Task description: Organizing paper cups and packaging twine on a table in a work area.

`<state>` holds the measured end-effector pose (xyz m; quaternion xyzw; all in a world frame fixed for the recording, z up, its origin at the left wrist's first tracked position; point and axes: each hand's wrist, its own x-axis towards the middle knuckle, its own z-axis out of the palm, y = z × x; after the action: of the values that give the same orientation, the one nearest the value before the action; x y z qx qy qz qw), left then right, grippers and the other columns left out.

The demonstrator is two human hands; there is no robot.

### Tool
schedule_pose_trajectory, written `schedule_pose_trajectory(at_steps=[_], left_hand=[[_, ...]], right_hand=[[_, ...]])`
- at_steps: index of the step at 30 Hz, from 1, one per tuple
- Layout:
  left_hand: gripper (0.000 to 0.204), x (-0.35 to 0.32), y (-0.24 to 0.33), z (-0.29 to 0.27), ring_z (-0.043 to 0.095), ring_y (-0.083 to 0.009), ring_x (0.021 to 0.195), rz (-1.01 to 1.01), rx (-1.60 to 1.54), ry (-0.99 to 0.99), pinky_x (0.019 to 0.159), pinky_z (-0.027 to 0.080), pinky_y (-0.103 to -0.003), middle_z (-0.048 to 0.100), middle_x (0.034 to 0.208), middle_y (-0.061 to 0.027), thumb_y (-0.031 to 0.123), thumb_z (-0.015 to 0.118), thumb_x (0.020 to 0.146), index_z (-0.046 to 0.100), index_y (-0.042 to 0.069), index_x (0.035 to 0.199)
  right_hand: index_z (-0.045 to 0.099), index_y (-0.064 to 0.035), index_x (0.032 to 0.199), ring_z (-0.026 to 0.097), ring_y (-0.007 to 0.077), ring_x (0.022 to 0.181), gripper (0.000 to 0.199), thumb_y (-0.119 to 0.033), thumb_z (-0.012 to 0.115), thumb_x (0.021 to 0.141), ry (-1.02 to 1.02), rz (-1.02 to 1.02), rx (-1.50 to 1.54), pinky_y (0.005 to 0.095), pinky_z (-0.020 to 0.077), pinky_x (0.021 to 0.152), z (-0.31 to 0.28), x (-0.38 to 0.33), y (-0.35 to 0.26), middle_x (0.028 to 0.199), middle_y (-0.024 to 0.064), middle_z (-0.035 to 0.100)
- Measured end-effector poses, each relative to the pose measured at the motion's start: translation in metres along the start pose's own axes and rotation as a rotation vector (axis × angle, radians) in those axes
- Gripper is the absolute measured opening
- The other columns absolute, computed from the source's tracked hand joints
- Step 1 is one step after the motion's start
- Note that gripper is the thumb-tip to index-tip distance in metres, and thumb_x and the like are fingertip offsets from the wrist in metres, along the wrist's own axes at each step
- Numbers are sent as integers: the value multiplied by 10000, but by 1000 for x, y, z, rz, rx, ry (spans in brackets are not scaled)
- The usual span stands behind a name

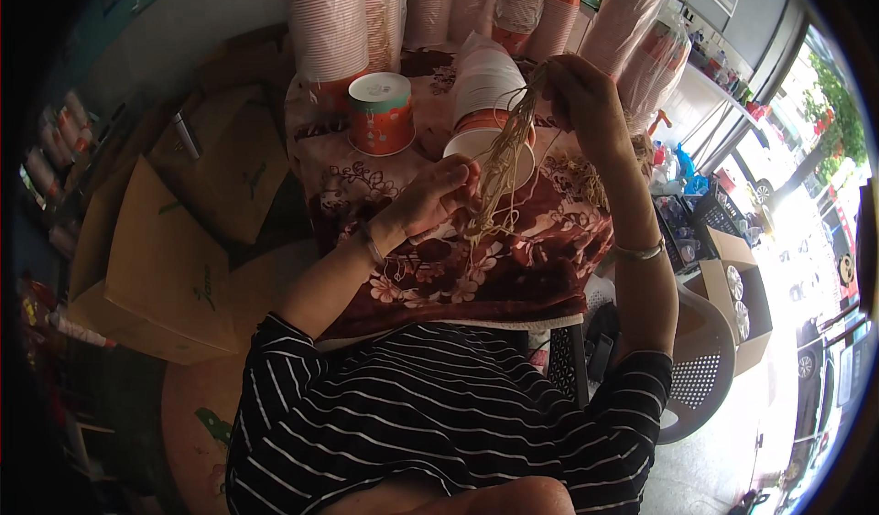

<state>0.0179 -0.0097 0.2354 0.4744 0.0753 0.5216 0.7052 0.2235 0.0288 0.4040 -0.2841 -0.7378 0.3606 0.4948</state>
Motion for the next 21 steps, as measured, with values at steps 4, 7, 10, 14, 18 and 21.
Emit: schedule_pose_trajectory(at_steps=[4,7,10,14,18,21], left_hand=[[360,2,-7,9,567,-86,743,-108,125,-48,670,483,-245,565,843,-4,340,678,874,574,35,1034],[252,0,2,23,538,-66,705,-310,633,-84,674,457,-229,599,864,-8,231,687,874,596,37,1006],[170,-10,1,20,555,-60,793,-279,653,-133,700,462,-238,619,846,-1,179,699,862,643,33,929],[274,-26,0,8,528,-71,724,-218,785,-266,685,450,-253,586,774,21,292,698,863,648,26,906],[280,-40,-7,-23,550,-81,779,-323,731,-309,731,461,-267,626,834,-8,286,690,866,674,11,917],[288,-49,-4,-29,577,-95,847,-327,722,-294,790,471,-269,661,896,-39,280,683,868,685,18,986]], right_hand=[[614,-14,936,418,41,453,235,-194,472,988,21,16,3,193,322,406,-3,2,5,678,-9,533],[623,-16,948,417,39,460,238,-199,477,987,12,6,10,191,320,410,-4,2,10,670,-14,529],[629,-11,983,418,34,474,237,-198,484,983,58,4,-51,187,322,425,-10,3,9,669,-17,535],[642,-3,936,450,41,495,209,-172,521,958,154,-20,-101,202,346,435,-23,4,0,669,-6,564],[625,10,1065,414,26,495,254,-187,490,977,221,-44,-15,187,322,441,-27,11,-2,687,-14,556],[621,11,1084,421,22,505,259,-186,492,977,209,-22,-87,183,330,444,-26,14,-8,697,-10,558]])
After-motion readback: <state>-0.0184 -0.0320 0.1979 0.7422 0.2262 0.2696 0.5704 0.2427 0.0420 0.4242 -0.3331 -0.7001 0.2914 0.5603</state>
